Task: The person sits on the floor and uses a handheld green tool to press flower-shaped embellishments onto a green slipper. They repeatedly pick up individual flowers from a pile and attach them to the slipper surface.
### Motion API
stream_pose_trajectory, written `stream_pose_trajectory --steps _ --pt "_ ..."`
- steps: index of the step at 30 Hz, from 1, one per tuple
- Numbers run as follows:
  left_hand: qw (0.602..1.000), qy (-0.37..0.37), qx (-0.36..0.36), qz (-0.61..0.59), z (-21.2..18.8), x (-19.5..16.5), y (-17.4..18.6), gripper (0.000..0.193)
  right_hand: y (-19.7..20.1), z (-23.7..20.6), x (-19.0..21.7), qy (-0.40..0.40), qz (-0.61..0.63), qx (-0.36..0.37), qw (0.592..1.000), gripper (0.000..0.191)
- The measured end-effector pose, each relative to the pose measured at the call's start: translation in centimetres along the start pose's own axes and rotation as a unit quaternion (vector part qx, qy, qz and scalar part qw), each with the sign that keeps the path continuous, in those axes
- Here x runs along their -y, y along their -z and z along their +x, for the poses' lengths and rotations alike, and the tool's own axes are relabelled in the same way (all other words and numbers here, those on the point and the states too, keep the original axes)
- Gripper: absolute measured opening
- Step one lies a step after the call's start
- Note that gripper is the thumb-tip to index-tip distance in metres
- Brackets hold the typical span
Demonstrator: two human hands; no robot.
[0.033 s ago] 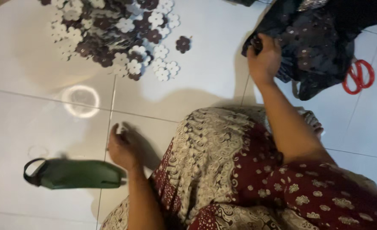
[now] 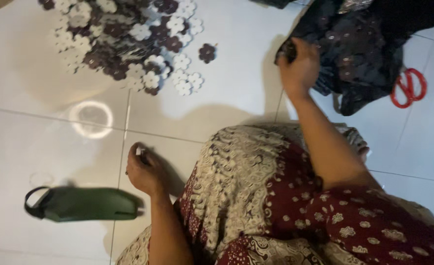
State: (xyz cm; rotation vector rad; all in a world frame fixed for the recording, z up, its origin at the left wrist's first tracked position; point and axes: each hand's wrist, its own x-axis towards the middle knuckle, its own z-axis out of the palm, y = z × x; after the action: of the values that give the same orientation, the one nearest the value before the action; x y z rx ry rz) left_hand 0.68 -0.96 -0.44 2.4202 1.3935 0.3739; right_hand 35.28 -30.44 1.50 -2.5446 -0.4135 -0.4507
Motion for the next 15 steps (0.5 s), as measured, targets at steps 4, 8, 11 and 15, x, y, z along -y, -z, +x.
stream_pose_trajectory --steps 4,8,11,15 --pt "0.997 0.049 -0.058 -0.018 -0.3 -1.2 -1.6 0.023 -1.6 -0.5 7.3 -0.07 0.273 0.102 0.954 0.054" --pt "0.993 0.103 -0.025 -0.058 -0.9 -0.4 -0.7 0.022 0.3 -2.3 9.0 0.121 0.302 0.139 0.935 0.062" --pt "0.996 0.067 -0.053 -0.018 -1.0 -0.7 -0.3 0.021 -0.4 0.7 5.2 0.07 0.234 -0.009 0.97 0.051" --pt "0.997 0.059 -0.033 -0.029 0.1 0.5 -0.5 0.022 2.3 6.9 -5.2 0.084 0.108 -0.146 0.98 0.08"
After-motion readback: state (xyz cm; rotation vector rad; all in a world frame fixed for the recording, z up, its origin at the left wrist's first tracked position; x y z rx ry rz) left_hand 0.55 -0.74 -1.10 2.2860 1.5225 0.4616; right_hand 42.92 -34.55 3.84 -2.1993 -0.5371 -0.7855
